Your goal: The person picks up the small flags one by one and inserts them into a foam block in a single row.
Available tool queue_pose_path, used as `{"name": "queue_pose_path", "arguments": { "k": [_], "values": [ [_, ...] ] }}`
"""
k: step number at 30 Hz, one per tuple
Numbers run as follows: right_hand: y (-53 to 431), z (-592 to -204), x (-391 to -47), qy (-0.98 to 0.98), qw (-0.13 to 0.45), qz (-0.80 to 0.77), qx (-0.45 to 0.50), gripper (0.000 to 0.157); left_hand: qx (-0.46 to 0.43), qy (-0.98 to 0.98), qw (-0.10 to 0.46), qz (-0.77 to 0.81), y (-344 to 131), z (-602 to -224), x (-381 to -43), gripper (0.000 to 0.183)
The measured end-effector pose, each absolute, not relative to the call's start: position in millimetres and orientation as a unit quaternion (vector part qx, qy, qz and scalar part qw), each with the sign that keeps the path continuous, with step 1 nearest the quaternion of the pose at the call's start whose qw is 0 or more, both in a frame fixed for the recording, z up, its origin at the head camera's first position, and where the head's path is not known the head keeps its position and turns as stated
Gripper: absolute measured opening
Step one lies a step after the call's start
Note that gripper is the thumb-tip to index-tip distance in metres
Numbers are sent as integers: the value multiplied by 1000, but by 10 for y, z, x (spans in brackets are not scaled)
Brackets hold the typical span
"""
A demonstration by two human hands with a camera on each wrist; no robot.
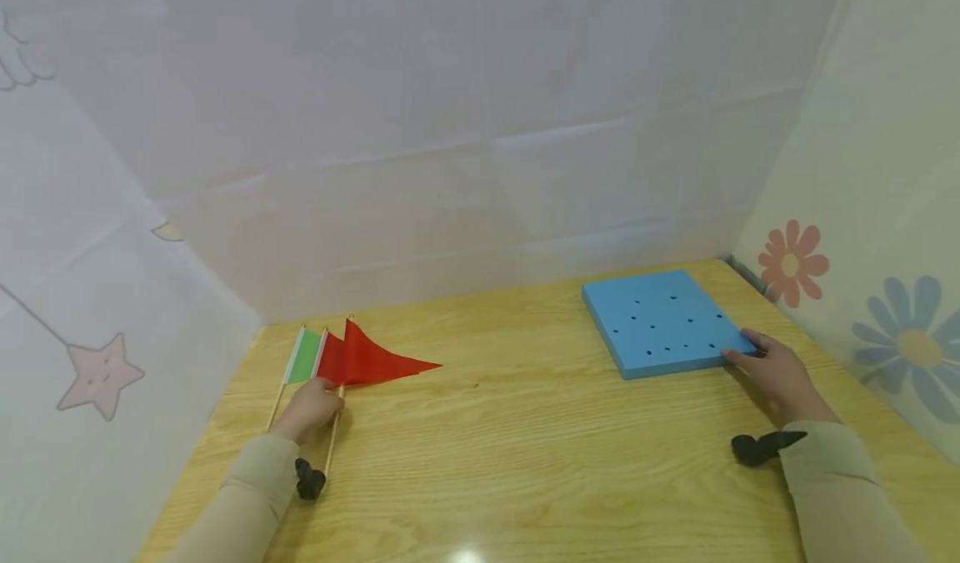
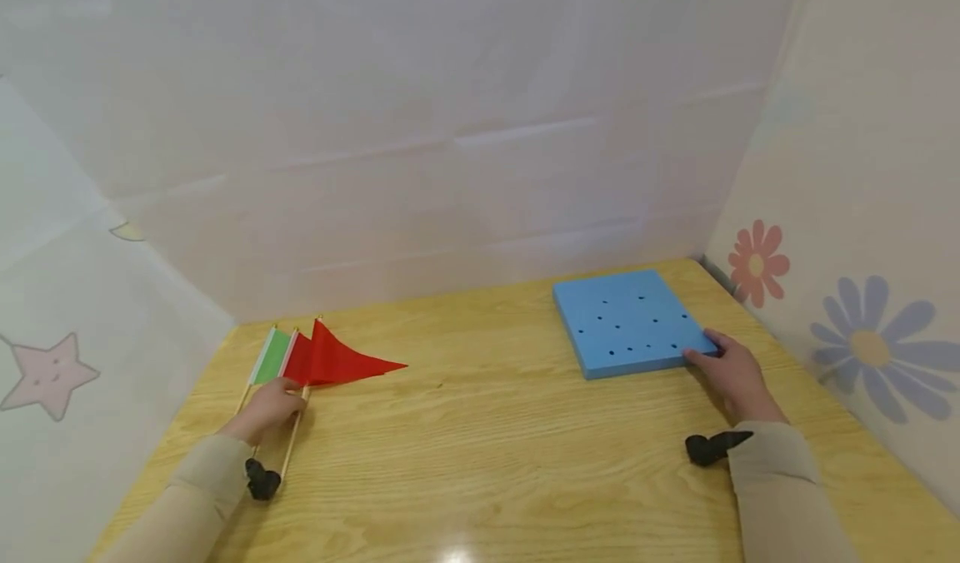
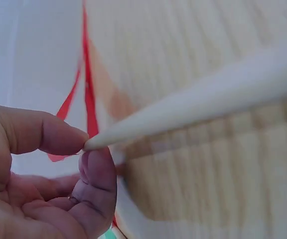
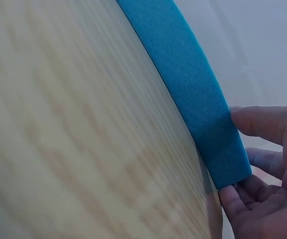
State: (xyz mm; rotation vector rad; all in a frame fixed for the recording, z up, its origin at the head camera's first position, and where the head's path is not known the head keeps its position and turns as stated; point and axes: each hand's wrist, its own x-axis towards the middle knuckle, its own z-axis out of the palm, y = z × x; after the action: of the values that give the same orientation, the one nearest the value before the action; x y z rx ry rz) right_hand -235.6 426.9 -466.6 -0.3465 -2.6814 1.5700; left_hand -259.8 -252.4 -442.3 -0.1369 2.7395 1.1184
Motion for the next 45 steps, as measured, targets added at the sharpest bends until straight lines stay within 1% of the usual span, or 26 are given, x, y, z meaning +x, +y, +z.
{"name": "queue_pose_path", "arguments": {
  "k": [4,9,11,14,18,27,31,35,37,39,41,45],
  "values": [
    [4273,-4625,-2351,-875,-5,473,-103,85,-29,922,69,381,-2513,-4342,-2577,39],
    [4261,-4576,-2346,-890,-34,448,-85,89,-22,912,60,405,-2463,-4236,-2544,43],
    [4245,-4575,-2348,-895,-38,437,-81,90,-22,903,60,425,-2443,-4205,-2529,44],
    [4222,-4586,-2354,-903,-37,420,-79,91,-24,889,46,455,-2405,-4166,-2515,44],
    [4208,-4600,-2361,-902,-36,423,-78,90,-25,879,10,475,-2338,-4109,-2491,44],
    [4192,-4588,-2372,-907,-30,410,-88,87,-47,885,-79,457,-2244,-4044,-2416,48],
    [4190,-4588,-2381,-910,-27,403,-89,85,-42,885,-119,449,-2196,-4102,-2340,41],
    [4179,-4594,-2385,-909,-24,407,-87,85,-37,872,-181,454,-2120,-4146,-2283,31],
    [4176,-4592,-2381,-907,-23,411,-88,84,-33,860,-215,462,-2084,-4146,-2276,28],
    [4177,-4596,-2379,-907,-21,410,-92,84,-31,852,-237,466,-2063,-4145,-2279,25],
    [4176,-4596,-2372,-906,-20,412,-93,85,-33,852,-243,463,-2060,-4164,-2288,23],
    [4170,-4600,-2363,-905,-18,415,-92,85,-37,863,-232,447,-2081,-4245,-2289,17]
  ]
}}
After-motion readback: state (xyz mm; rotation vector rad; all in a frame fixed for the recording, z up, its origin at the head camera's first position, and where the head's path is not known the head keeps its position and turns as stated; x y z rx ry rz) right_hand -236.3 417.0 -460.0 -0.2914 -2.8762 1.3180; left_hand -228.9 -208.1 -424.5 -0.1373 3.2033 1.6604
